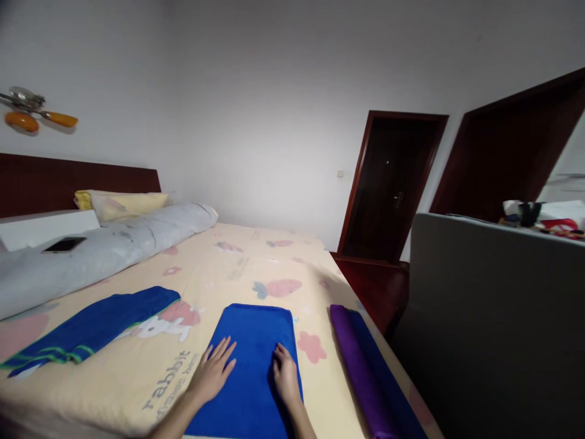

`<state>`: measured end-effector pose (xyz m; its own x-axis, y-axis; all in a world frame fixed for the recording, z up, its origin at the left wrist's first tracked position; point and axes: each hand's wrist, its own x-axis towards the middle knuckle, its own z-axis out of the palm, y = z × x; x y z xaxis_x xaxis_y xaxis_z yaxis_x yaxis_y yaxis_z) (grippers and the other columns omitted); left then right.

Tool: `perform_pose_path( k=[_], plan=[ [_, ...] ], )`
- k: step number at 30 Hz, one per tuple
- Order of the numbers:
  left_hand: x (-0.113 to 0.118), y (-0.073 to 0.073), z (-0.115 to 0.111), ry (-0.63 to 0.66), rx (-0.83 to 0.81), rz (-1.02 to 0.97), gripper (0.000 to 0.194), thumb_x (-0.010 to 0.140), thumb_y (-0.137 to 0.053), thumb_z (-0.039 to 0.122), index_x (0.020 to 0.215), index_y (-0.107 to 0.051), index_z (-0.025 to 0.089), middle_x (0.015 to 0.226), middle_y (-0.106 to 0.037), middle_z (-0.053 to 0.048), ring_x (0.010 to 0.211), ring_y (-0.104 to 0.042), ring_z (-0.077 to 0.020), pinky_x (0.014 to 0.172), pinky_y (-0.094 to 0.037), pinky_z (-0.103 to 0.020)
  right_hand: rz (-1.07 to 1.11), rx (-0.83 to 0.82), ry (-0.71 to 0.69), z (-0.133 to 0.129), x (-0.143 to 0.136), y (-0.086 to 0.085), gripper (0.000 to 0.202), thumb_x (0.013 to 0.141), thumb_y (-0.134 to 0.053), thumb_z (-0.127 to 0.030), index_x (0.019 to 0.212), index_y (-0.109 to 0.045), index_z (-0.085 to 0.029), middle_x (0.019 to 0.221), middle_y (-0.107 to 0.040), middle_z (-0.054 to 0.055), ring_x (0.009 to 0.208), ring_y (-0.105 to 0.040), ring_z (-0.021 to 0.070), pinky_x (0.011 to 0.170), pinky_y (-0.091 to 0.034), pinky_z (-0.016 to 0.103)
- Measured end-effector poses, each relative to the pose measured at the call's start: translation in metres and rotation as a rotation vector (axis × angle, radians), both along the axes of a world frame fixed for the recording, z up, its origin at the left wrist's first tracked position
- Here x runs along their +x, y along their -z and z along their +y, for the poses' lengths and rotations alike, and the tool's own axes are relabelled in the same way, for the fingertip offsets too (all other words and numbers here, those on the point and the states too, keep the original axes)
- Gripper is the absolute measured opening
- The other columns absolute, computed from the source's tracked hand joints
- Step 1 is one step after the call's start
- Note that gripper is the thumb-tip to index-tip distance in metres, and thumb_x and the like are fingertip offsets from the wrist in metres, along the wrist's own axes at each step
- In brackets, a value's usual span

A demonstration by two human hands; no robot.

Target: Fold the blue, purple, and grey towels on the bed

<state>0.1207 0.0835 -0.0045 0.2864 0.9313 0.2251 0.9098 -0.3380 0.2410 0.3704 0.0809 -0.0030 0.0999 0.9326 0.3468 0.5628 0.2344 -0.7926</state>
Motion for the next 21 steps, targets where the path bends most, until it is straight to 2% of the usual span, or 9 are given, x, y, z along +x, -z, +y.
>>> perform_pose_path(
  k=[4,8,12,16,19,21],
  plan=[
    [-0.038,-0.005,-0.004,-0.031,-0.030,0.022,0.049,0.099,-0.029,0.045,0.145,-0.038,0.032,0.154,-0.036,-0.003,0.142,-0.032,-0.0204,0.116,-0.024,-0.050,-0.089,-0.032,0.065,-0.004,0.041,0.003,0.046,0.080,-0.042,-0.031,0.107,-0.071,-0.008,0.128,-0.062,0.020,0.119,-0.059,0.0291,0.105,-0.044,0.042],
    [-0.048,-0.017,-0.009,-0.060,-0.070,0.079,0.047,0.097,-0.032,0.031,0.141,-0.045,0.029,0.151,-0.042,-0.005,0.140,-0.037,-0.0227,0.113,-0.027,-0.052,-0.221,-0.057,0.082,-0.007,0.057,0.000,0.043,0.081,-0.041,-0.027,0.106,-0.070,-0.009,0.128,-0.062,0.019,0.120,-0.058,0.0272,0.104,-0.044,0.037],
    [-0.022,-0.034,-0.011,-0.107,0.004,0.129,0.045,0.086,-0.042,0.017,0.128,-0.058,0.019,0.141,-0.053,-0.012,0.131,-0.045,-0.0258,0.109,-0.031,-0.046,-0.389,-0.050,0.080,-0.001,0.037,-0.017,0.036,0.080,-0.039,-0.015,0.101,-0.069,-0.012,0.126,-0.061,0.019,0.120,-0.055,0.0272,0.105,-0.039,0.037],
    [0.025,-0.044,0.007,-0.064,0.001,0.126,0.049,0.081,-0.044,0.017,0.129,-0.055,0.018,0.139,-0.053,-0.012,0.130,-0.046,-0.0266,0.106,-0.035,-0.041,-0.536,-0.019,-0.013,0.015,-0.013,-0.036,0.034,0.075,-0.041,-0.008,0.096,-0.067,-0.019,0.111,-0.064,0.012,0.110,-0.054,0.0250,0.098,-0.039,0.037],
    [0.052,-0.043,0.030,-0.034,-0.015,0.128,0.052,0.083,-0.041,0.015,0.134,-0.052,0.016,0.142,-0.051,-0.014,0.133,-0.043,-0.0269,0.108,-0.034,-0.041,-0.606,-0.006,-0.104,0.030,-0.048,-0.041,0.039,0.077,-0.044,-0.012,0.110,-0.062,-0.023,0.121,-0.061,0.010,0.114,-0.051,0.0255,0.098,-0.037,0.039],
    [0.059,-0.039,0.043,-0.020,-0.028,0.128,0.054,0.085,-0.037,0.014,0.137,-0.049,0.014,0.146,-0.048,-0.013,0.137,-0.039,-0.0250,0.110,-0.032,-0.040,-0.637,-0.011,-0.144,0.039,-0.060,-0.039,0.045,0.081,-0.044,-0.017,0.124,-0.055,-0.024,0.134,-0.054,0.010,0.122,-0.047,0.0259,0.102,-0.034,0.041]
  ],
)
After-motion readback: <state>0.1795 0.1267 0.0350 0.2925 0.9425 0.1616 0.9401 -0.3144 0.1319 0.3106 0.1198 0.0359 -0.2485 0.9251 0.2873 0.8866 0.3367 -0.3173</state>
